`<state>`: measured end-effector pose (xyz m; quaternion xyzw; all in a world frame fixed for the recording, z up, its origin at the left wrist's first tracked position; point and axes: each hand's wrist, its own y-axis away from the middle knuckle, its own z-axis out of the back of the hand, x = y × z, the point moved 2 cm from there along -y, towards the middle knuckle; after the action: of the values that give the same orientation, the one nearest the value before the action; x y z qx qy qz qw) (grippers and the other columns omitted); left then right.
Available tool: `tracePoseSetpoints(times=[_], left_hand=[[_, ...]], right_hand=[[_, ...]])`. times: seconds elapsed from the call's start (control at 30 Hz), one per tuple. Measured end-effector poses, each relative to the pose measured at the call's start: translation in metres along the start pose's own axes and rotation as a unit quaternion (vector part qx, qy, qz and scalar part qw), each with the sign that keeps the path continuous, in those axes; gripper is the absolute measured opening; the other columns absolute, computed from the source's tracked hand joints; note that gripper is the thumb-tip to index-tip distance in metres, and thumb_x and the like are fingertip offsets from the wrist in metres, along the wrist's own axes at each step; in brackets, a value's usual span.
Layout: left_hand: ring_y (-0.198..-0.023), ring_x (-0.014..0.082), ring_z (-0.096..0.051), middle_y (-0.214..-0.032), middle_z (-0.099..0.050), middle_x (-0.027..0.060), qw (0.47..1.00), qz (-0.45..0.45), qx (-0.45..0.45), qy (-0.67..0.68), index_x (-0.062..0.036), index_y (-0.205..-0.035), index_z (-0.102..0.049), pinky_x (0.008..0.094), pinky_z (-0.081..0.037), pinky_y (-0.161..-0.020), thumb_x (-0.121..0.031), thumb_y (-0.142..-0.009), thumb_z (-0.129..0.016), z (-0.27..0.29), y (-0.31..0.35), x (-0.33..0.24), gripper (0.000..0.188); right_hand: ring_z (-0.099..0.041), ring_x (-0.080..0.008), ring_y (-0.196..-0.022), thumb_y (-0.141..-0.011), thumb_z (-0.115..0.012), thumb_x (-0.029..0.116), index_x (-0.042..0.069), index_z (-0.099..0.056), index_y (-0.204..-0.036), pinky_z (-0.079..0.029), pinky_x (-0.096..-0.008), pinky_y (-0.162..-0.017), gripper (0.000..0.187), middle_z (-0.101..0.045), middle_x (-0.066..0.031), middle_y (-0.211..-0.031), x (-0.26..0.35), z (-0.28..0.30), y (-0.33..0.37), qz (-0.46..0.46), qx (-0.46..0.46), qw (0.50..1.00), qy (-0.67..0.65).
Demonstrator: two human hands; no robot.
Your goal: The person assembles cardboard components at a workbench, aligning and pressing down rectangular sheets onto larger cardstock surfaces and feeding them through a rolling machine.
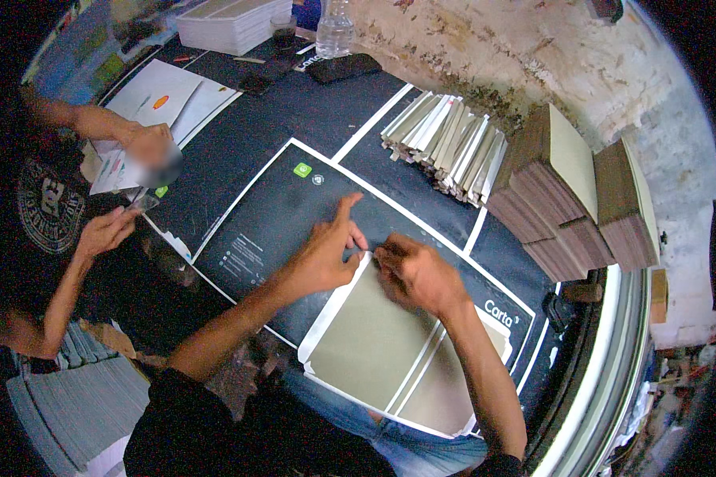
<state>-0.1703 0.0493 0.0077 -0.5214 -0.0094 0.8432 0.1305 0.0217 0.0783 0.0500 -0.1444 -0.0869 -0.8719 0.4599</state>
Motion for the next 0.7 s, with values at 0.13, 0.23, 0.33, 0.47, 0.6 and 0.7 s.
tracePoseSetpoints(times=[0.13,0.23,0.33,0.47,0.6,0.7], left_hand=[[-0.122,0.0367,-0.048,-0.134,-0.057,0.0194,0.994,-0.061,0.013,-0.092,-0.0036,-0.159,-0.006,0.0497,-0.037,-0.103,-0.006,-0.078,-0.078,-0.003,0.013,-0.022,0.108],[-0.126,0.0372,-0.043,-0.146,-0.051,0.0193,0.982,-0.049,0.051,-0.173,-0.0029,-0.16,-0.005,0.0513,-0.031,-0.105,-0.016,-0.081,-0.081,-0.004,0.026,-0.028,0.11],[-0.13,0.0386,-0.041,-0.161,-0.025,0.0171,0.968,-0.038,0.093,-0.228,-0.0024,-0.156,-0.025,0.055,-0.029,-0.109,-0.029,-0.083,-0.081,-0.008,0.029,-0.027,0.096],[-0.132,0.0376,-0.04,-0.168,-0.008,0.0164,0.941,-0.07,0.117,-0.311,-0.0018,-0.151,-0.042,0.0563,-0.031,-0.107,-0.041,-0.091,-0.071,-0.011,0.034,-0.026,0.078],[-0.126,0.0362,-0.047,-0.157,-0.033,0.0206,0.918,-0.072,0.147,-0.361,-0.0031,-0.159,-0.023,0.0537,-0.034,-0.1,-0.044,-0.095,-0.063,-0.016,0.034,-0.03,0.086],[-0.12,0.0351,-0.052,-0.14,-0.052,0.0217,0.901,-0.077,0.157,-0.396,-0.0045,-0.162,-0.007,0.0519,-0.035,-0.098,-0.042,-0.098,-0.06,-0.024,0.035,-0.032,0.091]], right_hand=[[-0.064,-0.0336,-0.104,-0.084,-0.063,0.013,-0.004,-0.063,-0.121,-0.057,-0.043,-0.083,0.04,-0.061,-0.0162,-0.105,0.001,-0.013,0.014,0.069,-0.024,0.989,0.129],[-0.062,-0.0333,-0.109,-0.083,-0.063,0.014,-0.006,-0.06,-0.125,-0.057,-0.0429,-0.086,0.046,-0.06,-0.0172,-0.111,0.018,-0.019,0.023,0.045,-0.06,0.985,0.157],[-0.061,-0.0356,-0.114,-0.084,-0.064,0.012,-0.007,-0.057,-0.129,-0.055,-0.043,-0.095,0.05,-0.06,-0.0202,-0.123,0.023,-0.019,0.033,-0.013,-0.046,0.993,0.107],[-0.051,-0.0417,-0.133,-0.089,-0.057,0.007,-0.009,-0.048,-0.14,-0.048,-0.0444,-0.109,0.054,-0.047,-0.0267,-0.147,0.035,-0.04,0.055,-0.055,-0.09,0.992,0.075],[-0.041,-0.0402,-0.143,-0.089,-0.061,0.007,-0.005,-0.047,-0.142,-0.037,-0.0468,-0.118,0.057,-0.043,-0.0259,-0.152,0.037,-0.049,0.065,-0.059,-0.132,0.989,-0.015],[-0.046,-0.0413,-0.139,-0.088,-0.065,0.009,-0.004,-0.048,-0.143,-0.039,-0.047,-0.117,0.059,-0.049,-0.0258,-0.147,0.033,-0.054,0.07,-0.03,-0.173,0.984,-0.002]])
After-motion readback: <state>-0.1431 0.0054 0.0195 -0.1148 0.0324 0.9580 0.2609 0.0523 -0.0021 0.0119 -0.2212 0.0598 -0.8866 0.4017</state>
